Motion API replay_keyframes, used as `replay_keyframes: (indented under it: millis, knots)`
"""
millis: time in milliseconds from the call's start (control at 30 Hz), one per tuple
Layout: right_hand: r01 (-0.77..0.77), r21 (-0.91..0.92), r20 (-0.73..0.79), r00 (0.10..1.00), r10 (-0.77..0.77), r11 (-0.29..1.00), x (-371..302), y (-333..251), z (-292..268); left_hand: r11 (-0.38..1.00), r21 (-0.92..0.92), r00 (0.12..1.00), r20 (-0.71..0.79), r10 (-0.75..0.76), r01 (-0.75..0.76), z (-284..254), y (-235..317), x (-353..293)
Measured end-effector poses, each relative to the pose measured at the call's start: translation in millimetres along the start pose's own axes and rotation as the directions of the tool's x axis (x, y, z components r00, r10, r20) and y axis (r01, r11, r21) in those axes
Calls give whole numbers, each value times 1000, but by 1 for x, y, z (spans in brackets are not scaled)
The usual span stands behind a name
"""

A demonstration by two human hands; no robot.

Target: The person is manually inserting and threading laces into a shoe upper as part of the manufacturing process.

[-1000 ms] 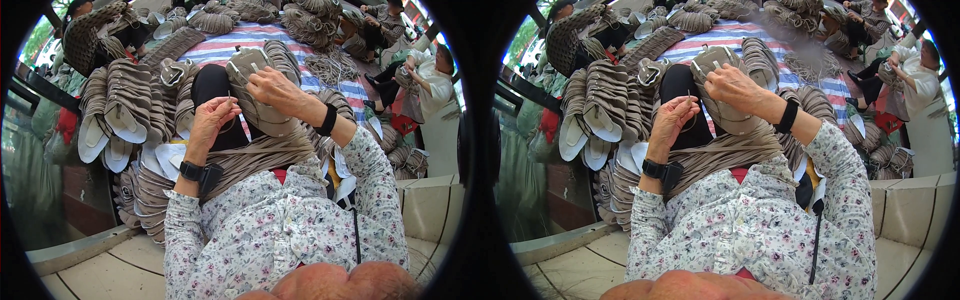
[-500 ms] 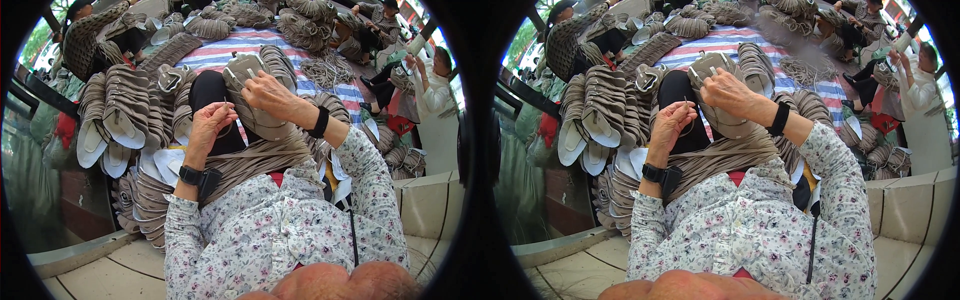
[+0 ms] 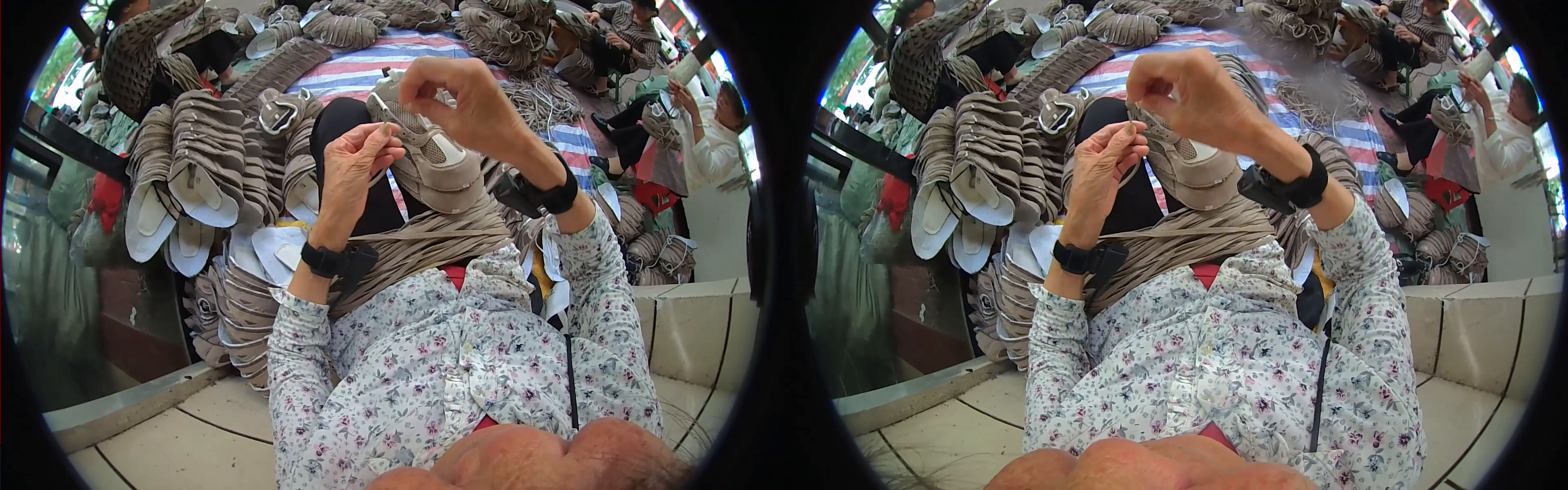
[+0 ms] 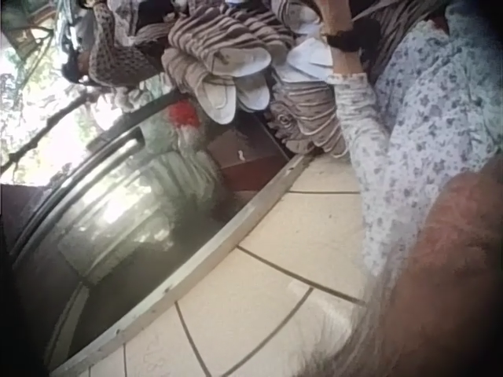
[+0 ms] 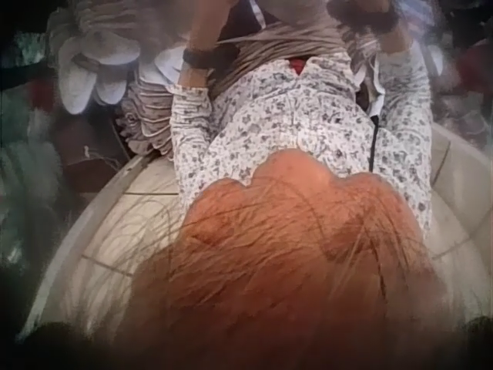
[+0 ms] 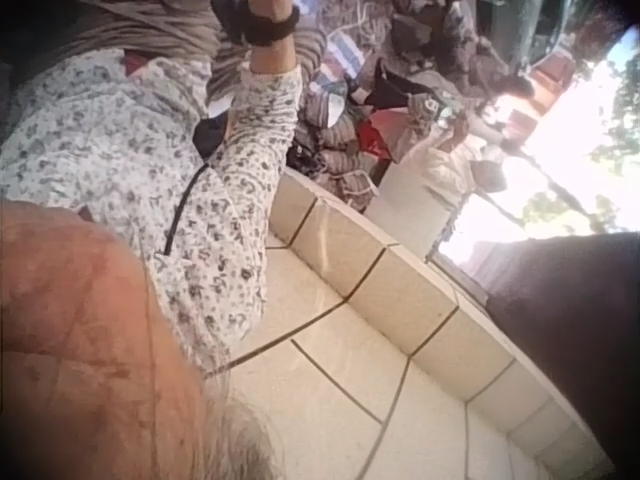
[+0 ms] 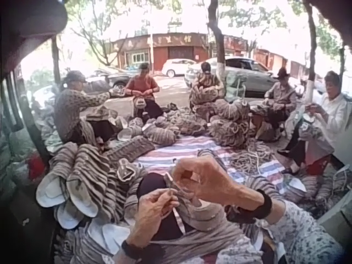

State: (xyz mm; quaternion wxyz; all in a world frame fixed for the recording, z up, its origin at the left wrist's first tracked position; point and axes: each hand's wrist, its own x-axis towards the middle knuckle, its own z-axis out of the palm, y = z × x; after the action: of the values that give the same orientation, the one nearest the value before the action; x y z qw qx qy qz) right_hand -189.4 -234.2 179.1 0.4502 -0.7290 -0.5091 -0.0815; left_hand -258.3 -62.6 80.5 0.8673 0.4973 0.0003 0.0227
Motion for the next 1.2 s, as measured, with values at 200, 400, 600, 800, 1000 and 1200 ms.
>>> replay_keyframes:
  millis: [200, 400, 600, 800, 1000, 1200]
  knots:
    - [-304, 440, 16, 944, 331, 845, -8, 17, -21, 989, -146, 997, 71, 36, -26, 30, 3, 9]
    - [-289, 537, -4, 939, 344, 793, -12, 23, -19, 976, -215, 996, 79, 41, -24, 49, 4, 12]
    - [-299, 480, -19, 936, 350, 825, -19, 27, -14, 992, -60, 991, 68, 112, -107, 48, -2, 13]
    - [-497, 114, -79, 859, 506, 860, -81, 74, -23, 948, 172, 936, -188, 299, -268, 1, 19, 3]
    - [-640, 242, -42, 744, 667, 729, -145, 84, -6, 854, 321, 791, -342, 507, -409, -134, 78, -30]
    - [-653, 301, -43, 719, 694, 695, -152, 87, -4, 684, 647, 463, -518, 719, -338, -210, 171, -93]
